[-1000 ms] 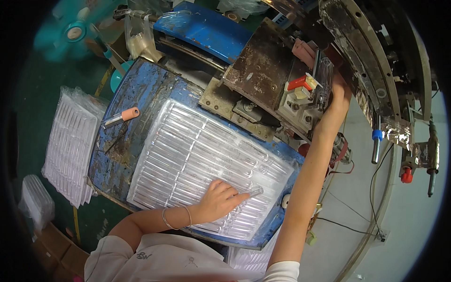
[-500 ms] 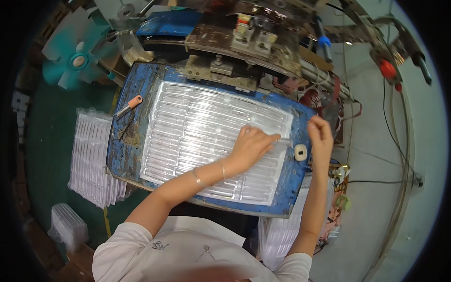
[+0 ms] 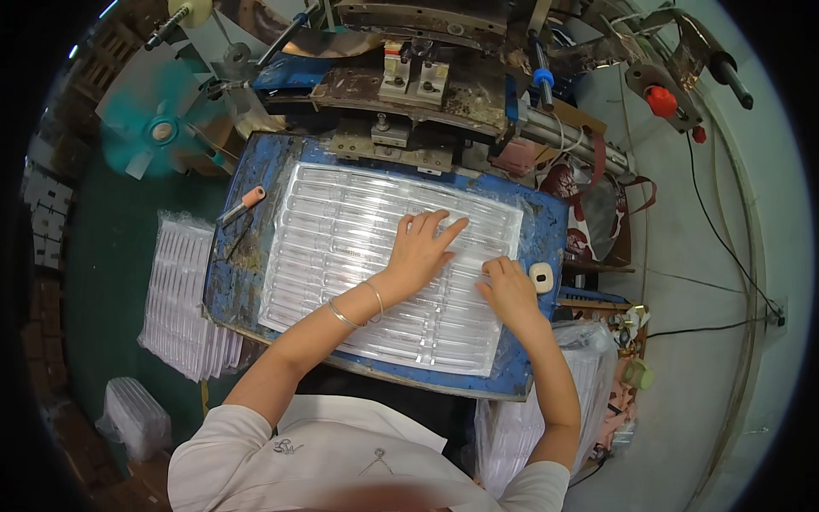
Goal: Manually arranging small components into a tray and using an industrial press for assembly.
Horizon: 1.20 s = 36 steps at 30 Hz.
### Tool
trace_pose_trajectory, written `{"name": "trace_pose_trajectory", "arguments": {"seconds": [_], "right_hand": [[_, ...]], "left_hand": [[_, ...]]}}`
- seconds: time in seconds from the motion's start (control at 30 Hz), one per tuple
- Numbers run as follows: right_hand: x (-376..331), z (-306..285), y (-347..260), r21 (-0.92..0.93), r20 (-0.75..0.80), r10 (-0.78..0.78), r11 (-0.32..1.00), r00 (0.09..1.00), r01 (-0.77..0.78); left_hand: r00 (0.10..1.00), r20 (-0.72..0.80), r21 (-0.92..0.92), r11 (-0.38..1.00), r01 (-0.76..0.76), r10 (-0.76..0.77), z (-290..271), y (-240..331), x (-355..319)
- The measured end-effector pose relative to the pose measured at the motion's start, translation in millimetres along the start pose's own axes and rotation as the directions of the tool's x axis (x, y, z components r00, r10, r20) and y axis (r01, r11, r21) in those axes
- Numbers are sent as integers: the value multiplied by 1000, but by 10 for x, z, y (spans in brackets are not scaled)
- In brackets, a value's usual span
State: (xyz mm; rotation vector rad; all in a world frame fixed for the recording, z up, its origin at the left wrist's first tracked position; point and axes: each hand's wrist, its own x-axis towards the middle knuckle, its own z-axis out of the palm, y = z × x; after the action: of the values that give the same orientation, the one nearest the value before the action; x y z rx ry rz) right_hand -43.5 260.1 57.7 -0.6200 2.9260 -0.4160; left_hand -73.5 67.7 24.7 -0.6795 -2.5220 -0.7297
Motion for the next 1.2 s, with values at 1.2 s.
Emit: {"name": "trace_pose_trajectory", "arguments": {"seconds": [1.2], "right_hand": [[1425, -1159, 41, 830, -444, 501, 542, 743, 130]], "left_hand": [[707, -640, 328, 939, -104, 301, -1077, -468, 1652]]}}
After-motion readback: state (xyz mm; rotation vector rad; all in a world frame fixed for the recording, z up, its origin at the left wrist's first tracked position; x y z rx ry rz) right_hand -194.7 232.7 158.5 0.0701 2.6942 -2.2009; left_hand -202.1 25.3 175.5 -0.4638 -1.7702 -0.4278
